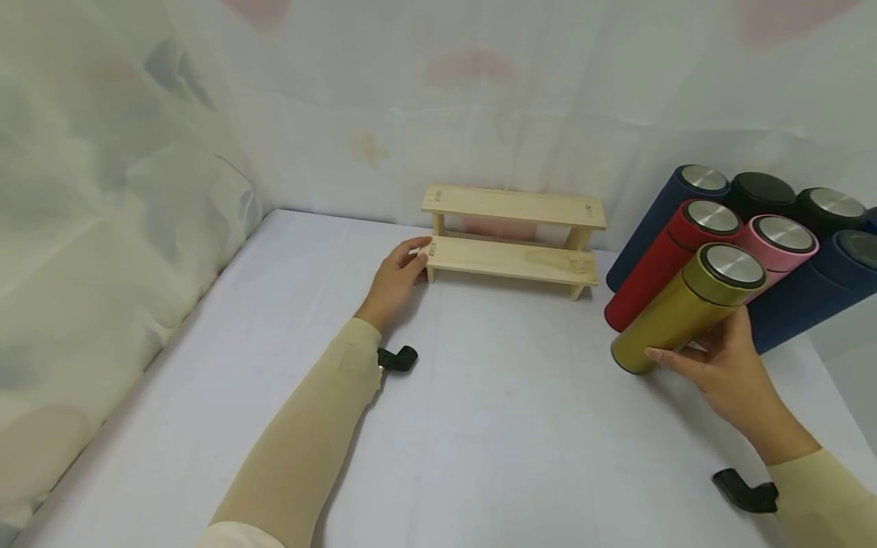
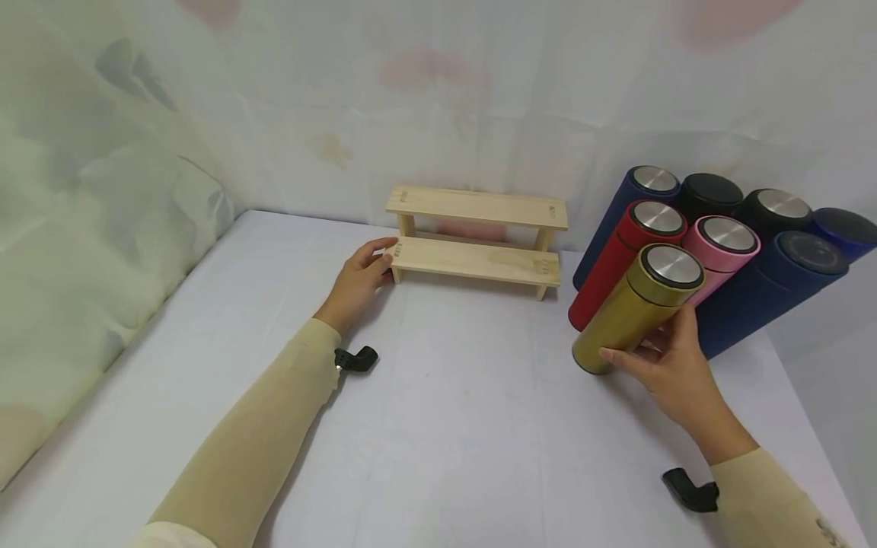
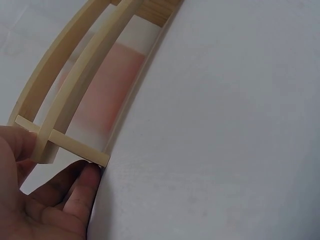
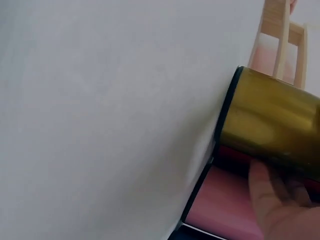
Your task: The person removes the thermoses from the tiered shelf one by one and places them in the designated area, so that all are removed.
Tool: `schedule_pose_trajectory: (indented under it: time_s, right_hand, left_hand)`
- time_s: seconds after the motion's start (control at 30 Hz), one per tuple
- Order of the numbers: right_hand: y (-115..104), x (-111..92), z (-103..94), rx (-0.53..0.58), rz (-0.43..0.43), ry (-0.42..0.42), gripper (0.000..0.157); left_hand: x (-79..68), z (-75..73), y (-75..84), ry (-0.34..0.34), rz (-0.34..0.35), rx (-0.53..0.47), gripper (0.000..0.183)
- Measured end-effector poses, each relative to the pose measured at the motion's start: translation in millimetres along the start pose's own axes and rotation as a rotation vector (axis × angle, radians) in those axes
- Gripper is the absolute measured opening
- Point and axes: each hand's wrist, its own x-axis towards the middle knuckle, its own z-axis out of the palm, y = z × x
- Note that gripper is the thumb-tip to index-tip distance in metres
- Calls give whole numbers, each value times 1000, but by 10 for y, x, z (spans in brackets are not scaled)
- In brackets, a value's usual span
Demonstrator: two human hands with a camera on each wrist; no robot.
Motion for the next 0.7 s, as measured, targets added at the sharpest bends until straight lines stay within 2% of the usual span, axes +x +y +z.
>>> schedule_pose_trajectory:
  time_s: [0.23,0.37,0.53,0.7]
  right_hand:
    - [-156,-93,-64,-127,53,102,106]
    - [-289,-84,-113,-156,45,185,100]
    - [-505,2,-168,-208,-3,316,86]
    - [-805,165,-222,-246,-146,422,68]
  left_hand:
    - [24,25,1,-15,-19,-16,40]
    - [19,-24,29,-9,-25,10,42]
    - [-21,-161,157,14,29,157,47]
    - [-39,-328,406,8,93,363,51]
